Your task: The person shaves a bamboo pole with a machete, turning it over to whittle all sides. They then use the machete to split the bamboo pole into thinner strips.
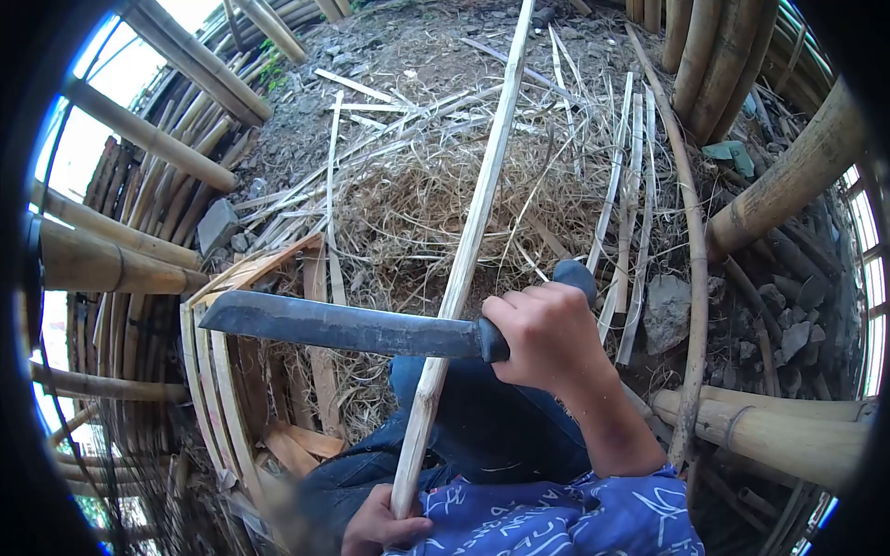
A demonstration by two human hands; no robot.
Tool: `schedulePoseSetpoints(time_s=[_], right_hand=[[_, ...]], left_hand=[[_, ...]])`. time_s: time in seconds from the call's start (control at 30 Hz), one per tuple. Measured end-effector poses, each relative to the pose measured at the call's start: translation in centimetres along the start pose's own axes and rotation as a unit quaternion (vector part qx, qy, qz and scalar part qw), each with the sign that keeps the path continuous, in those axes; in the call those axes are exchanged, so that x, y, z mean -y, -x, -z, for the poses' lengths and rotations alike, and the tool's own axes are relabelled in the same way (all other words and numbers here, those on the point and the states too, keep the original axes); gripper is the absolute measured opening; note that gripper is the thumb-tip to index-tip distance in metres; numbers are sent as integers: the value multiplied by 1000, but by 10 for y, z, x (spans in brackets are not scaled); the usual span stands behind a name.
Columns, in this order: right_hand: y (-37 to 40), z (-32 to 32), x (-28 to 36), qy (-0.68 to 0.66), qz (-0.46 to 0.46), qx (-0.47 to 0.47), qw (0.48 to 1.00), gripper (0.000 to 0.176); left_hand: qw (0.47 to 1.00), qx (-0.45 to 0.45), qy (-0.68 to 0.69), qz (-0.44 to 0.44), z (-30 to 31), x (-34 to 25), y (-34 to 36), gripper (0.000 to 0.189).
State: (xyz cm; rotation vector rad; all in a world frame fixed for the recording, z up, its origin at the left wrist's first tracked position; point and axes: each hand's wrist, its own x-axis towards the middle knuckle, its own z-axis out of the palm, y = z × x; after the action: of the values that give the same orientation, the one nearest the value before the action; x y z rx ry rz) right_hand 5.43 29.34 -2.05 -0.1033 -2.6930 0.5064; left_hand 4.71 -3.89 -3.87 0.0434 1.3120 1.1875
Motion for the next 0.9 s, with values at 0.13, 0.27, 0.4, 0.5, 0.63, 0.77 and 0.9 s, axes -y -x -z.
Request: schedulePoseSetpoints(time_s=[0.13,0.27,0.4,0.5,0.63,0.77,0.9], right_hand=[[-4,2,3,-21,-15,34,999,27],[-6,3,7,-33,-27,46,998,26],[-9,6,13,-21,-16,44,999,25],[-11,7,18,-18,-10,43,999,25],[-14,9,27,-41,-13,51,998,25],[-19,5,33,-52,12,60,997,26],[-20,4,34,-42,21,87,995,26]], left_hand=[[996,37,-52,-70,3,12,-10,26],[985,-61,-95,-132,-7,7,-9,40],[994,-48,78,-52,7,14,4,53],[994,29,85,-54,17,5,5,47],[997,65,-33,-15,25,-27,10,28],[958,-66,-258,-107,31,-4,3,13],[954,-114,-268,-74,9,-22,11,14]])
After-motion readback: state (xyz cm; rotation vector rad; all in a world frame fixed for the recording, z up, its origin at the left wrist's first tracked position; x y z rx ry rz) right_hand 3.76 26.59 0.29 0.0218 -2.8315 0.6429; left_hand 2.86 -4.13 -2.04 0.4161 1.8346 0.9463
